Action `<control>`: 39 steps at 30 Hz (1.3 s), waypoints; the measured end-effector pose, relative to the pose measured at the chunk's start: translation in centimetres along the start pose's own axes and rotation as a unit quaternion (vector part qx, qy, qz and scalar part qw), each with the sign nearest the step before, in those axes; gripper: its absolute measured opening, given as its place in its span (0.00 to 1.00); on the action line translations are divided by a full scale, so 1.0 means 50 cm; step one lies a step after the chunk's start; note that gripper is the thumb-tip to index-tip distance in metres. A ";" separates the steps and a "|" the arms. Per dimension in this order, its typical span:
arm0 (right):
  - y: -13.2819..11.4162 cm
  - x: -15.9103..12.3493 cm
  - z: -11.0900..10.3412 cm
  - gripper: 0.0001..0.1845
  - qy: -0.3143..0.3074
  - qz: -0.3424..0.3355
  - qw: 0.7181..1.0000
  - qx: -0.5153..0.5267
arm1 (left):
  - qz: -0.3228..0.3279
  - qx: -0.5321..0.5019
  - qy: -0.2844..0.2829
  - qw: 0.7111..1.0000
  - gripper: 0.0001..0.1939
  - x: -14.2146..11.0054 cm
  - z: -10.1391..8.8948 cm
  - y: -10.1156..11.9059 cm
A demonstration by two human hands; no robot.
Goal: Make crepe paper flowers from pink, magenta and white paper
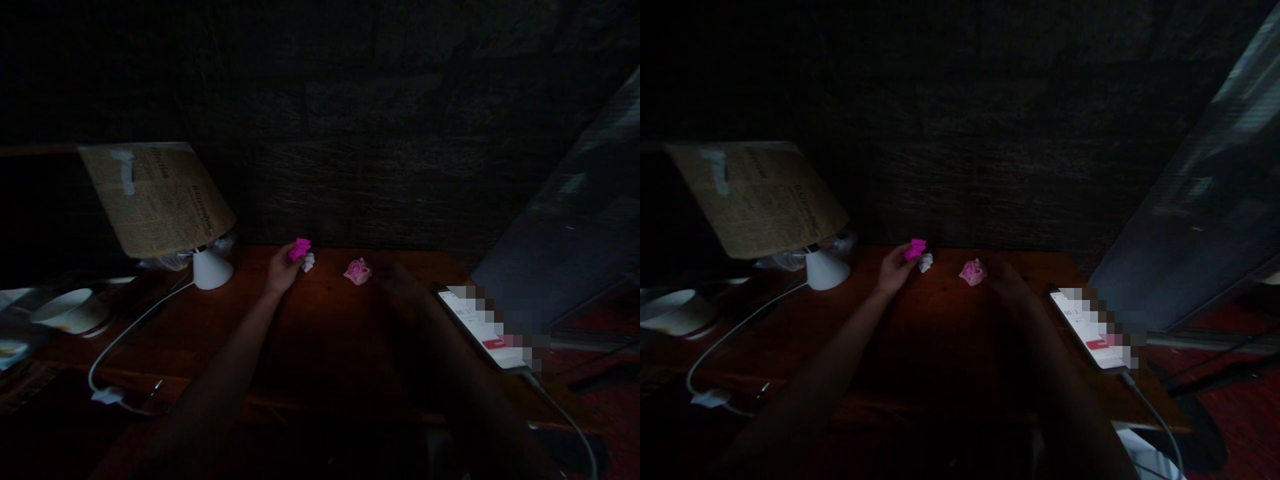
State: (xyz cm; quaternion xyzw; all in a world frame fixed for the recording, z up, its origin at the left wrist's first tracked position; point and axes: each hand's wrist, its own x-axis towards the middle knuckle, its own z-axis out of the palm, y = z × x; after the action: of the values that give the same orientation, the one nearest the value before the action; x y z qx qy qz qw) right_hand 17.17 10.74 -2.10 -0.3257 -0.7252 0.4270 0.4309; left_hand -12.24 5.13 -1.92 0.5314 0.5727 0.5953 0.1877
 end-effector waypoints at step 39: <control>-0.110 -0.049 0.174 0.23 0.003 -0.029 0.998 0.053 | -0.184 -0.234 -0.403 0.865 0.28 -0.118 0.086 0.104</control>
State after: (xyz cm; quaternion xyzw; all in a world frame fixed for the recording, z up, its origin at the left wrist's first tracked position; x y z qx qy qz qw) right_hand 9.74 3.39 -0.30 -0.2826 -0.7093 0.4513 0.4619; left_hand -4.44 0.88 -0.76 0.5504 0.3785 0.4002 0.6273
